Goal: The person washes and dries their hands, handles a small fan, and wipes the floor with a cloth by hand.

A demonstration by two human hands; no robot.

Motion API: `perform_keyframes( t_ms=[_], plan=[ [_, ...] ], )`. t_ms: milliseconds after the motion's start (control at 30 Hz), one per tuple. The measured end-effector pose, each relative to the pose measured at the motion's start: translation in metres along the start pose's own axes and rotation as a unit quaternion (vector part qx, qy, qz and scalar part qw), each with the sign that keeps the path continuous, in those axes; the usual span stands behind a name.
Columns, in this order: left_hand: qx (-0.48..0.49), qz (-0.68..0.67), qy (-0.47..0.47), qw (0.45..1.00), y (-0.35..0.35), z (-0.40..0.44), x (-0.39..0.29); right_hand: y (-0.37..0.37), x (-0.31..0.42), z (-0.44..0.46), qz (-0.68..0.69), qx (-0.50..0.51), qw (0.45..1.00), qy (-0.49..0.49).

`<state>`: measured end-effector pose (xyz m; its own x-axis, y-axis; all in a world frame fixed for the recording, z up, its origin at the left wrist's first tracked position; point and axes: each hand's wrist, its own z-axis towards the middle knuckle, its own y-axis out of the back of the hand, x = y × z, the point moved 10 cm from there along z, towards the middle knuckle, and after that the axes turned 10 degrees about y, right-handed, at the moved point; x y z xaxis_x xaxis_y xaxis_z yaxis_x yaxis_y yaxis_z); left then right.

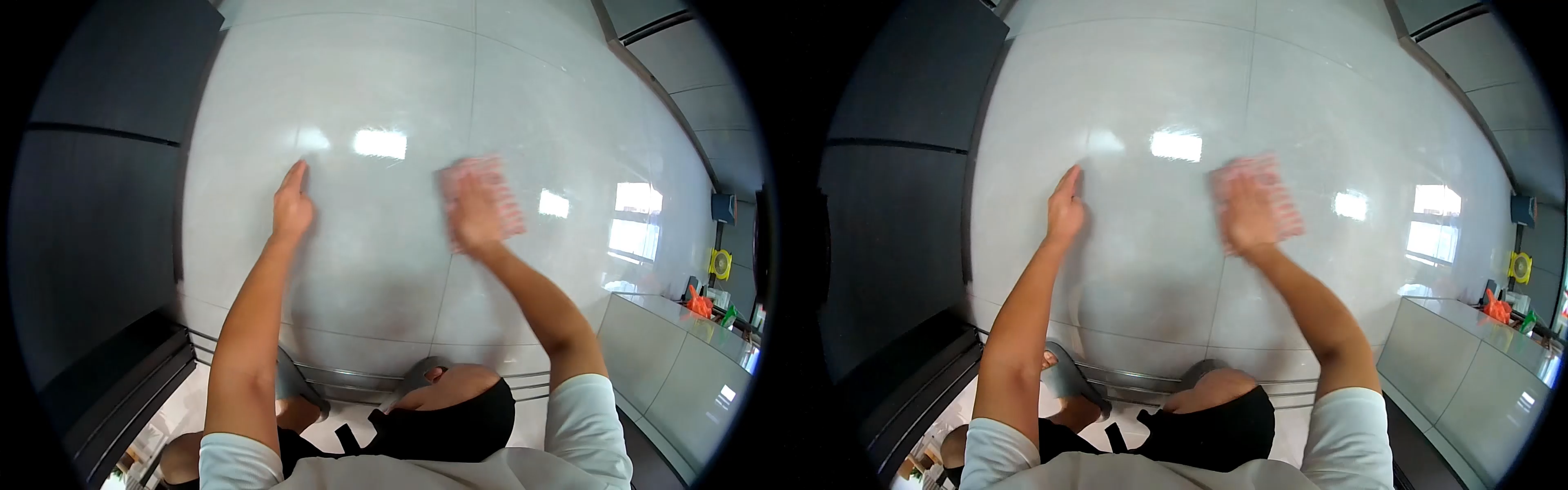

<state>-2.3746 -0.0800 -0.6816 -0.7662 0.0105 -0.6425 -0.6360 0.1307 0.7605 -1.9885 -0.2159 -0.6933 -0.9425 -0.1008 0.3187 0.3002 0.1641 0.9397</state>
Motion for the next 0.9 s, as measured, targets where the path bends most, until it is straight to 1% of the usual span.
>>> perform_keyframes(
  t_ms=[33,67,100,133,167,233,267,300,333,367,400,433,500,567,600,633,667,700,767,800,833,867,900],
  plan=[
    [-0.003,-0.044,0.02,0.999,0.007,0.004,0.008,-0.012,0.06,0.018,0.006,0.072,0.996,0.059],
    [-0.006,-0.044,0.019,0.999,0.01,0.005,0.013,-0.021,0.118,0.036,0.014,0.141,0.984,0.111],
    [-0.042,-0.05,0.039,0.997,0.019,0.003,0.022,-0.029,0.17,0.054,0.022,0.172,0.97,0.172],
    [-0.079,-0.055,0.058,0.994,0.03,0.0,0.031,-0.043,0.206,0.071,0.033,0.04,0.967,0.251],
    [-0.082,-0.053,0.057,0.994,0.038,-0.001,0.03,-0.041,0.243,0.078,0.044,-0.093,0.941,0.323],
    [-0.073,-0.042,0.113,0.99,0.046,-0.008,0.033,-0.037,0.274,0.129,0.003,-0.129,0.928,0.349],
    [-0.065,-0.042,0.108,0.991,0.042,-0.011,0.036,-0.039,0.263,0.16,0.024,-0.05,0.951,0.305],
    [-0.057,0.029,0.066,0.996,0.037,-0.01,0.034,-0.035,0.245,0.185,0.045,0.028,0.965,0.258],
    [-0.048,0.099,0.024,0.994,0.027,-0.011,0.028,-0.014,0.208,0.199,0.026,0.052,0.984,0.167],
    [-0.021,0.121,0.031,0.992,0.016,-0.01,0.019,0.001,0.163,0.201,0.007,0.077,0.994,0.074],
    [-0.016,0.118,0.026,0.993,0.008,-0.008,0.003,0.003,0.11,0.186,0.021,-0.154,0.987,0.045],
    [0.003,0.111,0.008,0.994,-0.005,-0.006,-0.019,-0.001,0.058,0.175,-0.007,-0.159,0.987,0.029],
    [0.029,0.096,-0.013,0.995,-0.033,-0.002,-0.057,0.029,-0.039,0.123,-0.036,-0.131,0.989,-0.063],
    [0.061,0.081,-0.038,0.994,-0.066,0.009,-0.093,0.054,-0.141,0.06,-0.081,-0.157,0.973,-0.149],
    [0.064,0.078,-0.046,0.994,-0.082,0.014,-0.107,0.073,-0.184,0.029,-0.09,-0.146,0.964,-0.203],
    [0.071,0.094,-0.079,0.99,-0.099,0.016,-0.119,0.089,-0.215,-0.001,-0.095,-0.135,0.953,-0.255],
    [0.076,0.113,-0.112,0.984,-0.108,0.017,-0.134,0.094,-0.235,-0.019,-0.094,-0.14,0.952,-0.257],
    [0.073,0.115,-0.116,0.984,-0.106,0.019,-0.151,0.09,-0.256,-0.036,-0.096,-0.146,0.947,-0.268],
    [0.207,0.202,-0.112,0.951,-0.115,0.011,-0.173,0.086,-0.275,-0.058,-0.089,-0.156,0.945,-0.274],
    [0.197,0.212,-0.105,0.951,-0.098,0.012,-0.185,0.087,-0.275,-0.059,-0.108,-0.153,0.943,-0.276],
    [0.246,0.27,-0.14,0.92,-0.091,0.005,-0.194,0.089,-0.268,-0.054,-0.126,-0.151,0.941,-0.275],
    [0.294,0.325,-0.17,0.883,-0.079,-0.001,-0.198,0.09,-0.26,-0.047,-0.114,-0.157,0.946,-0.261],
    [0.285,0.336,-0.16,0.884,-0.054,0.006,-0.201,0.089,-0.253,-0.043,-0.106,-0.132,0.949,-0.265]
  ],
)
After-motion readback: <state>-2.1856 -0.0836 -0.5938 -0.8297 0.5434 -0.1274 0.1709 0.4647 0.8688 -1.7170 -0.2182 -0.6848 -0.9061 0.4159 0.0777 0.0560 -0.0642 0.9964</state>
